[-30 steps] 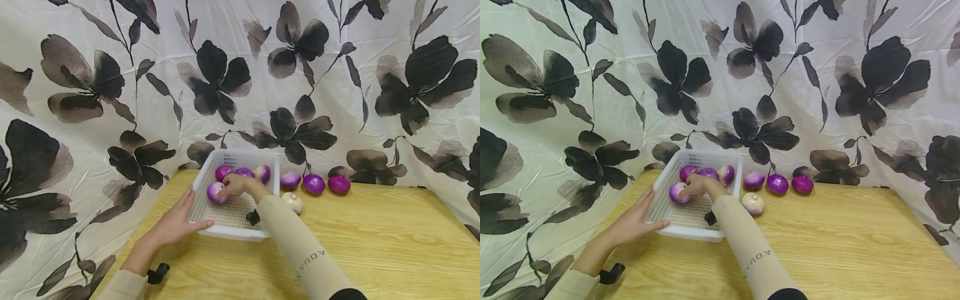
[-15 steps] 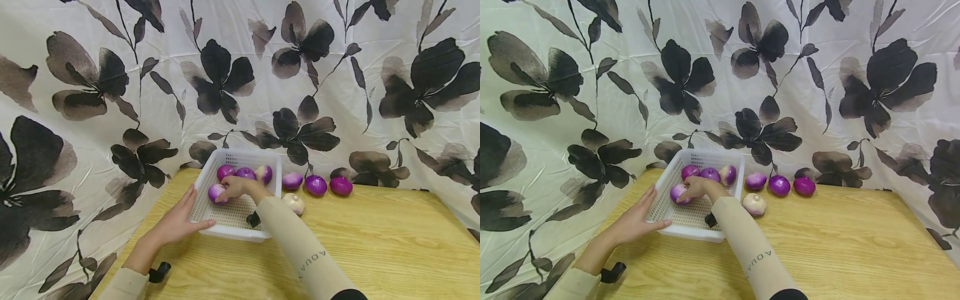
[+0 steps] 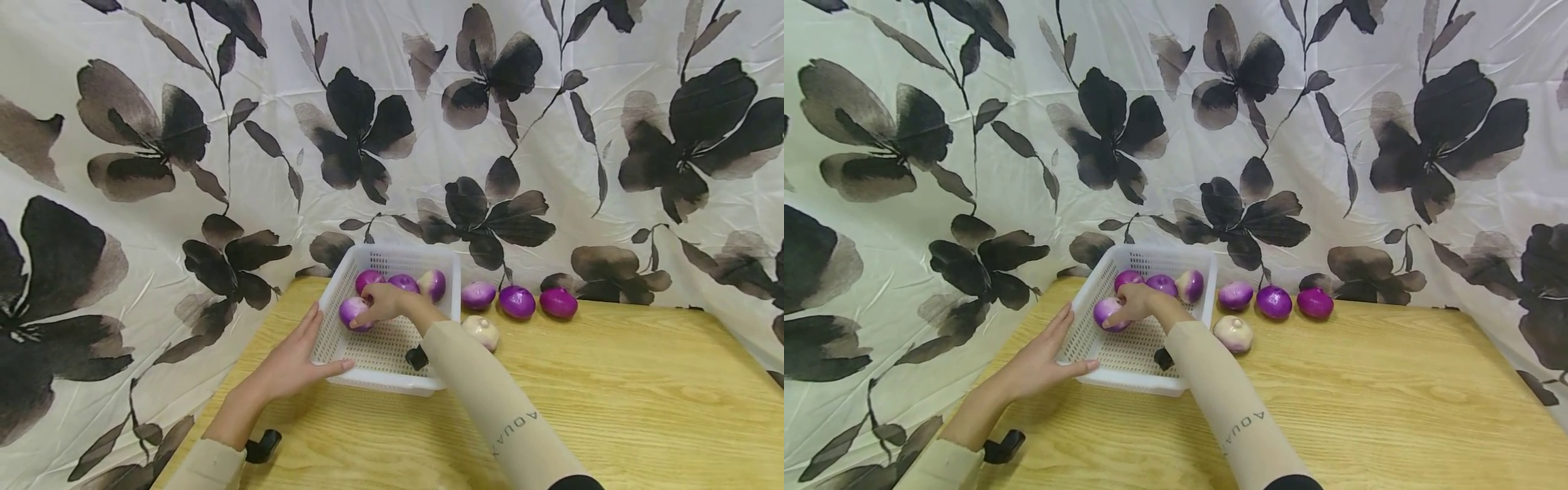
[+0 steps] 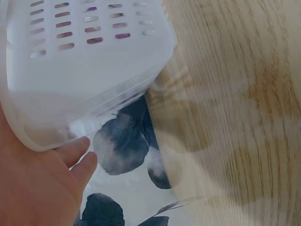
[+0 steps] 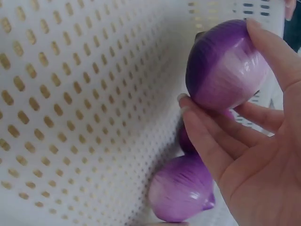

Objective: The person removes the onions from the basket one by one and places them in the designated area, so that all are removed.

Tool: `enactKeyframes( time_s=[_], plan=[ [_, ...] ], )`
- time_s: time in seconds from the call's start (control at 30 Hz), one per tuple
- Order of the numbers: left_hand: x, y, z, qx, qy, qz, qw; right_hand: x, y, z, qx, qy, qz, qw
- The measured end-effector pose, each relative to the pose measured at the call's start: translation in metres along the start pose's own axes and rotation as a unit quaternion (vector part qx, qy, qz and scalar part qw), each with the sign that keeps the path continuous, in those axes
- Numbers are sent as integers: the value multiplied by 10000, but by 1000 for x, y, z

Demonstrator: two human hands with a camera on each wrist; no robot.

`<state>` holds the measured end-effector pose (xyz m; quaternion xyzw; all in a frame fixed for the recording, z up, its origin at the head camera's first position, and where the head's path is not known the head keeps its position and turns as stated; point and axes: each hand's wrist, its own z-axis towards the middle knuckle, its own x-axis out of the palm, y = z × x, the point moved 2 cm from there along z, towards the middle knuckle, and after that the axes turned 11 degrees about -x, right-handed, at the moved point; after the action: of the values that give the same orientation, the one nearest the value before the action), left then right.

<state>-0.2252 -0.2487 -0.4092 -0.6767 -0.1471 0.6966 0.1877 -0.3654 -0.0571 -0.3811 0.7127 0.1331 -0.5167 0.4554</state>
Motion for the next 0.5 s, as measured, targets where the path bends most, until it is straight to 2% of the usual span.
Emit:
enactKeyframes(
  time_s=[0.23,0.5],
  plan=[
    [1,-1,-2,66,-35,-59,10000,-18,10,-13,-344,-266,220,9988],
    [-1,0,-2,120,-84,-8,9999,-35,19,-26,-306,-582,420,9970]
  ],
)
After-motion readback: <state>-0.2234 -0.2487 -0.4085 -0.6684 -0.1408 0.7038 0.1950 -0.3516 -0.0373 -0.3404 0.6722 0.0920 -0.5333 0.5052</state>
